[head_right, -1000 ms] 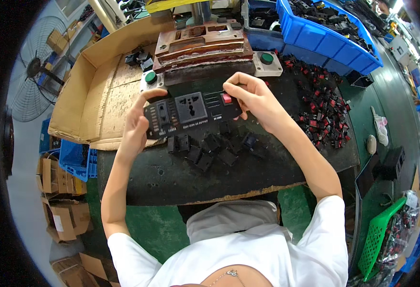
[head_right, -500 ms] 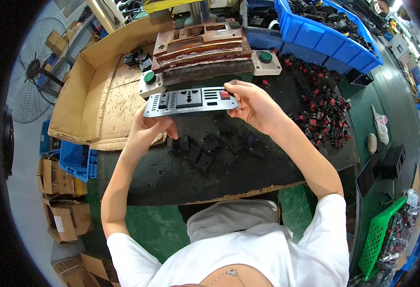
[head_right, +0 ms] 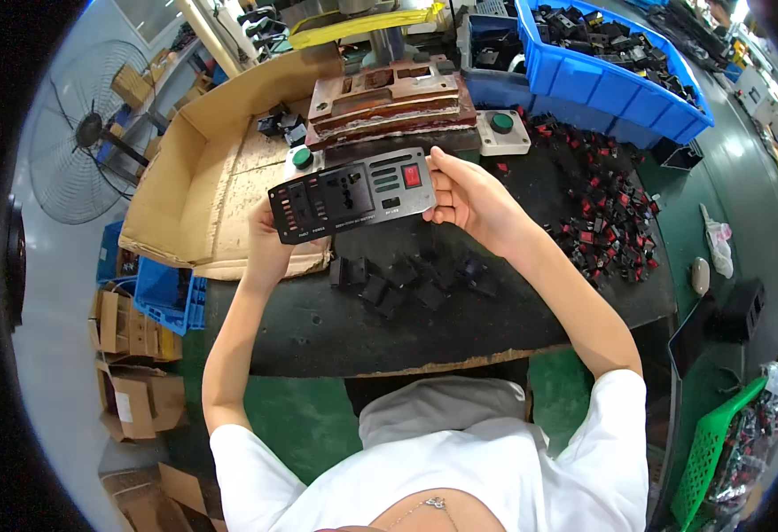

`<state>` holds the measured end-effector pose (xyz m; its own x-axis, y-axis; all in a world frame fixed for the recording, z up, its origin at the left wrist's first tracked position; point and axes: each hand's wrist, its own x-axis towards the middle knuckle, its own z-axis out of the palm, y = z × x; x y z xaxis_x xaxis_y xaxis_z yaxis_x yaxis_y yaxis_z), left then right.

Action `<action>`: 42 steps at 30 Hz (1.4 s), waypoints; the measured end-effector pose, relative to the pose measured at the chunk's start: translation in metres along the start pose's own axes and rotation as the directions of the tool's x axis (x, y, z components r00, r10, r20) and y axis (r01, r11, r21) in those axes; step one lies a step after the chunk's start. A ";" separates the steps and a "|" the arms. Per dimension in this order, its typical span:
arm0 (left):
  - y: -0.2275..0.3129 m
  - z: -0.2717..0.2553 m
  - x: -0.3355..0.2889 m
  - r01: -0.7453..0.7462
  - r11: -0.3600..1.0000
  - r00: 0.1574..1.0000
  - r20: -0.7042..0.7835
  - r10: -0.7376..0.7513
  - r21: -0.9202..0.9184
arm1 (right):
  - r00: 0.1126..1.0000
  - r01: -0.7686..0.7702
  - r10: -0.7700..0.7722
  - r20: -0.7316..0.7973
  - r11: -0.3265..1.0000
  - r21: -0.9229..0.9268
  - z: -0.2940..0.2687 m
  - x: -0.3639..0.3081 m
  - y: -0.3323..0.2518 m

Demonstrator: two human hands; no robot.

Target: Assembling plastic components at a workstation and organizing them into various storage bins and boxes.

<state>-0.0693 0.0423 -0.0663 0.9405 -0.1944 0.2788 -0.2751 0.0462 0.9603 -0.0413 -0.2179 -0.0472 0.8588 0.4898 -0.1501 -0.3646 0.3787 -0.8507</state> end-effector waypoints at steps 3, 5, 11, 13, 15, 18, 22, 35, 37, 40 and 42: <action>0.011 0.003 -0.006 -0.049 0.999 0.997 -0.062 0.050 0.021 | 0.999 -0.041 0.040 0.029 0.999 0.032 0.000 0.000 0.000; 0.015 -0.004 -0.017 -0.023 0.999 0.990 -0.135 0.028 0.041 | 0.996 -0.040 0.038 0.082 0.999 0.019 -0.001 0.002 0.001; 0.062 -0.051 -0.083 -0.102 0.782 0.873 -0.322 0.367 0.615 | 0.994 -0.089 0.093 0.060 0.994 -0.065 0.003 0.006 0.010; 0.072 -0.080 -0.117 0.040 0.842 0.862 -0.445 0.243 0.538 | 0.996 -0.086 0.090 0.029 0.991 -0.101 0.004 0.004 0.011; 0.085 -0.086 -0.142 0.002 0.990 0.747 -0.659 0.092 0.140 | 0.997 -0.051 0.055 0.053 0.995 -0.087 -0.004 0.004 0.013; 0.072 -0.163 -0.209 -0.155 0.985 0.695 -0.700 0.164 0.077 | 0.998 -0.029 0.034 0.045 0.993 -0.111 -0.002 0.003 0.015; 0.054 -0.241 -0.286 -0.191 0.964 0.579 -0.814 -0.042 -0.185 | 0.996 -0.062 0.072 0.058 0.986 -0.158 0.005 0.005 0.014; -0.009 -0.363 -0.165 -0.274 0.924 0.329 -0.929 -0.170 -0.266 | 0.995 -0.031 0.052 0.086 0.974 -0.225 0.006 0.002 0.011; -0.009 -0.354 -0.141 -0.184 0.957 0.313 -0.936 -0.158 -0.223 | 0.997 -0.046 0.060 0.047 0.969 -0.243 0.005 0.002 0.010; -0.004 -0.361 -0.143 -0.160 0.984 0.090 -0.994 -0.064 -0.078 | 0.995 -0.051 0.072 0.072 0.964 -0.260 0.009 -0.001 0.008; 0.007 -0.355 -0.147 -0.252 0.965 0.012 -0.997 0.078 0.072 | 0.992 -0.053 0.084 0.093 0.954 -0.296 0.009 0.000 0.004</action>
<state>-0.1386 0.4187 -0.0975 0.1887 0.9781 0.0881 -0.5169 0.0227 0.8557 -0.0462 -0.2098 -0.0460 0.7879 0.5907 -0.1739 -0.2872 0.1028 -0.9523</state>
